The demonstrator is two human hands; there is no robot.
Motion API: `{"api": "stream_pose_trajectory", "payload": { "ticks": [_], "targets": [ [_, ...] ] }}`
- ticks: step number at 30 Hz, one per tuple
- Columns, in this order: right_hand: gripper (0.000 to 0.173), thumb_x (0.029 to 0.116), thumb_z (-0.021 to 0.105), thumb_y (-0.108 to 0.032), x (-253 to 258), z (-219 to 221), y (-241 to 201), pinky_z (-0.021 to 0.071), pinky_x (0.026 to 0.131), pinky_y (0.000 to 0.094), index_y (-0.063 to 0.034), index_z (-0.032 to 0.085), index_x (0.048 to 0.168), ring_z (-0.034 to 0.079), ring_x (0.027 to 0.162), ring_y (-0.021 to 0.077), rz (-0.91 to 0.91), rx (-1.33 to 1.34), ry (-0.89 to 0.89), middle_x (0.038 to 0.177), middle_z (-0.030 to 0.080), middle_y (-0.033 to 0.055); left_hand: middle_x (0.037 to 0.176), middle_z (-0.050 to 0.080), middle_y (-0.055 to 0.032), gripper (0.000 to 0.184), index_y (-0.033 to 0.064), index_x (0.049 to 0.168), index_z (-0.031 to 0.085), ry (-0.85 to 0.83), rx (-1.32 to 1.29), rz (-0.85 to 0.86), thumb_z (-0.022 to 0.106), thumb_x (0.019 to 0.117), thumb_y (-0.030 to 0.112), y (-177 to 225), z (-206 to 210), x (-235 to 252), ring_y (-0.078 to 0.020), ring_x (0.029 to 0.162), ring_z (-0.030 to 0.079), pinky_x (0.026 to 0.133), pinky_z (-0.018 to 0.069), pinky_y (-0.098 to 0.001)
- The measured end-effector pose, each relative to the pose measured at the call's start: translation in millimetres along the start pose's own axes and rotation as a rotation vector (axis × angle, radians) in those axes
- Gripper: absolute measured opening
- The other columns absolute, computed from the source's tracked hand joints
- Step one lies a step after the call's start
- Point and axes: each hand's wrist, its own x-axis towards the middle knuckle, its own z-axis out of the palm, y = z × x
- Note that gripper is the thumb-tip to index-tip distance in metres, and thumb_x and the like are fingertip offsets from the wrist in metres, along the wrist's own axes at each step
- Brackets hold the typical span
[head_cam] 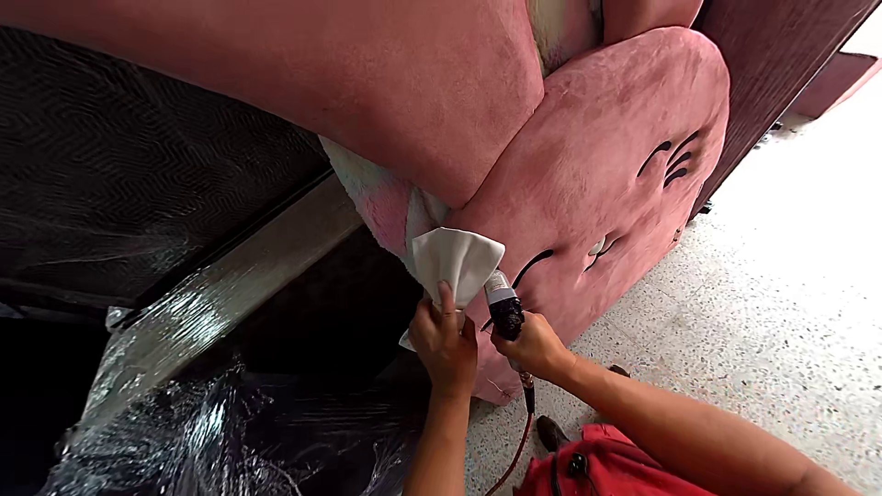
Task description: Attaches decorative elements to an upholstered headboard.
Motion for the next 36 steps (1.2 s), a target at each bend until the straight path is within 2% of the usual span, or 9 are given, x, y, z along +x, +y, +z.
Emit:
{"api": "stream_pose_trajectory", "payload": {
  "ticks": [3, 9, 13, 17, 23, 26, 29, 33, 36],
  "targets": [
    [0.018, 0.0887, 0.071, -0.034, 14, 1, 32, 0.0583, 0.065, 0.0379, -0.0164, 0.070, 0.094, 0.068, 0.067, 0.0107, 0.121, 0.025, 0.156, 0.074, 0.069, -0.0025, 0.138, 0.053, -0.0291, 0.063, 0.0275, 0.153, 0.049, -0.006, 0.055, 0.051, 0.066, 0.0932, 0.023, -9, 55, -3, -0.0455, 0.115, 0.058, 0.091, 0.0490, -0.0604],
    [0.022, 0.0877, 0.074, -0.034, 52, -1, 95, 0.0587, 0.064, 0.0406, -0.0139, 0.071, 0.095, 0.068, 0.064, 0.0136, 0.307, 0.159, 0.362, 0.072, 0.069, -0.0012, 0.131, 0.055, -0.0311, 0.055, 0.0245, 0.148, 0.056, 0.045, 0.062, 0.086, 0.068, 0.0950, 0.034, 4, 99, -1, -0.0451, 0.111, 0.058, 0.093, 0.0474, -0.0605],
    [0.019, 0.0856, 0.075, -0.032, 68, 1, 117, 0.0612, 0.062, 0.0370, -0.0156, 0.073, 0.093, 0.069, 0.064, 0.0112, 0.202, 0.281, 0.373, 0.073, 0.071, -0.0036, 0.130, 0.055, -0.0241, 0.054, 0.0202, 0.144, 0.059, 0.124, 0.100, 0.189, 0.071, 0.0950, 0.038, 1, 109, -2, -0.0402, 0.116, 0.055, 0.098, 0.0453, -0.0558],
    [0.016, 0.0864, 0.077, -0.028, 72, 10, 145, 0.0619, 0.066, 0.0331, -0.0141, 0.072, 0.094, 0.070, 0.071, 0.0091, 0.003, 0.372, 0.389, 0.079, 0.072, -0.0042, 0.151, 0.049, -0.0043, 0.048, 0.0262, 0.143, 0.058, 0.132, 0.103, 0.326, 0.065, 0.0970, 0.036, 3, 109, -1, -0.0273, 0.134, 0.046, 0.110, 0.0356, -0.0471],
    [0.016, 0.0855, 0.078, -0.025, 75, 15, 175, 0.0637, 0.067, 0.0318, -0.0134, 0.073, 0.095, 0.071, 0.073, 0.0092, -0.113, 0.417, 0.410, 0.082, 0.074, -0.0043, 0.147, 0.048, -0.0268, 0.056, 0.0190, 0.152, 0.051, -0.039, 0.127, 0.162, 0.052, 0.1014, 0.043, 22, 110, 10, -0.0403, 0.125, 0.055, 0.098, 0.0498, -0.0540],
    [0.016, 0.0860, 0.077, -0.025, 75, 5, 193, 0.0635, 0.062, 0.0360, -0.0117, 0.074, 0.094, 0.071, 0.068, 0.0136, -0.097, 0.521, 0.402, 0.080, 0.074, -0.0012, 0.156, 0.043, -0.0231, 0.055, 0.0210, 0.158, 0.043, -0.118, 0.072, 0.187, 0.038, 0.1059, 0.038, 15, 100, 8, -0.0344, 0.139, 0.049, 0.108, 0.0484, -0.0522],
    [0.017, 0.0857, 0.077, -0.023, 78, -5, 218, 0.0632, 0.060, 0.0388, -0.0085, 0.073, 0.095, 0.072, 0.067, 0.0175, -0.137, 0.602, 0.414, 0.080, 0.074, 0.0028, 0.159, 0.044, -0.0151, 0.054, 0.0253, 0.157, 0.045, -0.101, 0.033, 0.253, 0.048, 0.1058, 0.043, -5, 92, 15, -0.0266, 0.144, 0.047, 0.114, 0.0452, -0.0481],
    [0.019, 0.0853, 0.079, -0.022, 94, -3, 257, 0.0618, 0.057, 0.0385, -0.0063, 0.072, 0.094, 0.070, 0.064, 0.0191, -0.328, 0.659, 0.445, 0.078, 0.073, 0.0052, 0.148, 0.053, -0.0169, 0.078, 0.0194, 0.160, 0.038, 0.063, 0.063, 0.305, 0.069, 0.0947, 0.047, -13, 91, 16, -0.0205, 0.117, 0.065, 0.096, 0.0568, -0.0425],
    [0.017, 0.0858, 0.077, -0.022, 97, -1, 271, 0.0610, 0.054, 0.0366, -0.0071, 0.071, 0.093, 0.069, 0.061, 0.0181, -0.465, 0.673, 0.426, 0.076, 0.072, 0.0048, 0.146, 0.052, -0.0170, 0.082, 0.0181, 0.161, 0.035, 0.150, 0.150, 0.341, 0.069, 0.0943, 0.049, -10, 93, 11, -0.0200, 0.106, 0.067, 0.086, 0.0587, -0.0383]
  ]
}}
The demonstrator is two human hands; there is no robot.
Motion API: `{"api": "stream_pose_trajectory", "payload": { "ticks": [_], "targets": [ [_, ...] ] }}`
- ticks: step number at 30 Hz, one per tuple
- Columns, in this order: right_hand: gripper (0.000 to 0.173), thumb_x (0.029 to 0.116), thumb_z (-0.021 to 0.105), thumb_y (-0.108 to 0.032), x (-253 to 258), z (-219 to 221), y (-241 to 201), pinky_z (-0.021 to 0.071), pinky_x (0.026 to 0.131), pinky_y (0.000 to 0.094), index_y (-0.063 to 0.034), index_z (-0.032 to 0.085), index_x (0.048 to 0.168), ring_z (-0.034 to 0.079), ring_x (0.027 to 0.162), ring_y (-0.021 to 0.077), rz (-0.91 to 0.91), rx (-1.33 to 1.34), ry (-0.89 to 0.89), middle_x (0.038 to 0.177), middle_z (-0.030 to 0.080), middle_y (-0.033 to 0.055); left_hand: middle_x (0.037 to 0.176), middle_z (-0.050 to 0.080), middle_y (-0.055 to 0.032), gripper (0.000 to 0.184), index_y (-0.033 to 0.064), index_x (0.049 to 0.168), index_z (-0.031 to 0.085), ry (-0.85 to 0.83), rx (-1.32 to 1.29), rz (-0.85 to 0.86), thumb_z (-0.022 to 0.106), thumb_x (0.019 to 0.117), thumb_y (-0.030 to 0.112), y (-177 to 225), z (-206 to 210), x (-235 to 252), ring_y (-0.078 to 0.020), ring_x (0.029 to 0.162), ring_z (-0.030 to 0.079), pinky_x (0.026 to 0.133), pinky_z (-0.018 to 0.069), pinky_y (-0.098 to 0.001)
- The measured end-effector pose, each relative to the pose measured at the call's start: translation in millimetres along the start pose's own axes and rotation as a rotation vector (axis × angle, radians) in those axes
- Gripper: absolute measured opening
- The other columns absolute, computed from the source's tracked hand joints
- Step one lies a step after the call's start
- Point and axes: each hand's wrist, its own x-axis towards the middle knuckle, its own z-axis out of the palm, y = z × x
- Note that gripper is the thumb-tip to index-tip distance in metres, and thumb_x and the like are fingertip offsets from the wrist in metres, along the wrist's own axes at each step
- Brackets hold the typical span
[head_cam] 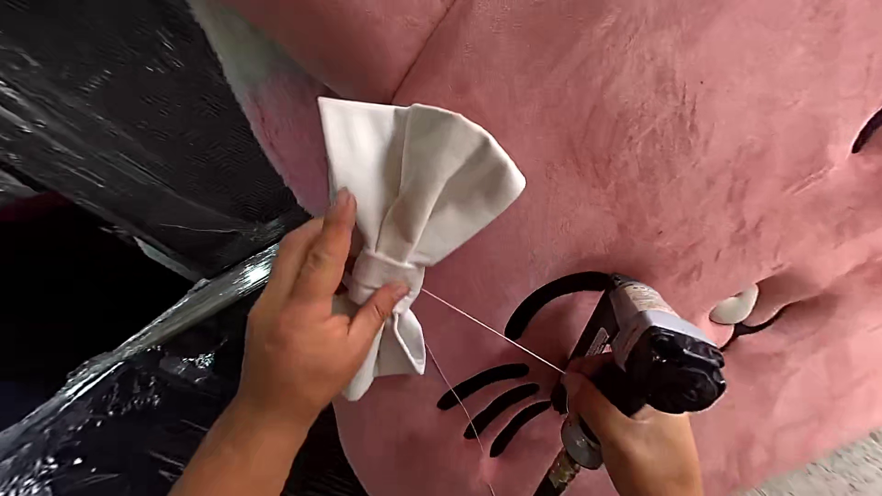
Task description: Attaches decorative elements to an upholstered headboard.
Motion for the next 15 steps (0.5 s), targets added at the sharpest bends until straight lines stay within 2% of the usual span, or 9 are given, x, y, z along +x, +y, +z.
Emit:
{"api": "stream_pose_trajectory", "payload": {
  "ticks": [2, 4, 6, 11, 15],
  "targets": [
    [0.016, 0.0854, 0.076, -0.020, -4, -8, 0, 0.0609, 0.054, 0.0364, -0.0070, 0.071, 0.092, 0.069, 0.060, 0.0182, -0.041, 0.019, -0.019, 0.075, 0.072, 0.0047, 0.142, 0.056, -0.0189, 0.074, 0.0144, 0.157, 0.043, 0.066, 0.034, 0.049, 0.068, 0.0953, 0.047, 4, 5, -4, -0.0240, 0.106, 0.066, 0.084, 0.0573, -0.0403],
    [0.014, 0.0865, 0.075, -0.016, -7, -19, -4, 0.0605, 0.053, 0.0365, -0.0043, 0.070, 0.092, 0.068, 0.059, 0.0193, -0.062, 0.072, -0.045, 0.075, 0.071, 0.0072, 0.137, 0.061, -0.0189, 0.069, 0.0133, 0.154, 0.048, 0.123, 0.063, 0.083, 0.069, 0.0962, 0.044, 8, 11, -11, -0.0279, 0.112, 0.067, 0.090, 0.0577, -0.0461],
    [0.012, 0.0866, 0.074, -0.013, -8, -31, -12, 0.0592, 0.052, 0.0354, -0.0032, 0.070, 0.091, 0.067, 0.057, 0.0189, -0.042, 0.091, -0.054, 0.072, 0.071, 0.0074, 0.135, 0.064, -0.0177, 0.068, 0.0140, 0.155, 0.046, 0.157, 0.083, 0.083, 0.068, 0.0972, 0.042, 11, 17, -15, -0.0300, 0.115, 0.067, 0.095, 0.0563, -0.0508],
    [0.012, 0.0855, 0.073, -0.017, -1, -52, -15, 0.0540, 0.048, 0.0326, -0.0047, 0.070, 0.087, 0.063, 0.052, 0.0183, 0.051, 0.114, -0.019, 0.065, 0.067, 0.0082, 0.145, 0.059, -0.0149, 0.063, 0.0191, 0.155, 0.048, 0.131, 0.028, 0.100, 0.065, 0.0991, 0.043, 9, 20, -14, -0.0288, 0.124, 0.065, 0.100, 0.0550, -0.0506],
    [0.016, 0.0849, 0.074, -0.021, -3, -66, -7, 0.0543, 0.048, 0.0335, -0.0057, 0.071, 0.087, 0.063, 0.052, 0.0184, 0.130, 0.078, 0.009, 0.063, 0.066, 0.0074, 0.147, 0.057, -0.0187, 0.062, 0.0180, 0.155, 0.048, 0.114, 0.012, 0.156, 0.057, 0.1012, 0.046, 0, 24, -14, -0.0332, 0.127, 0.062, 0.100, 0.0534, -0.0538]
  ]
}}
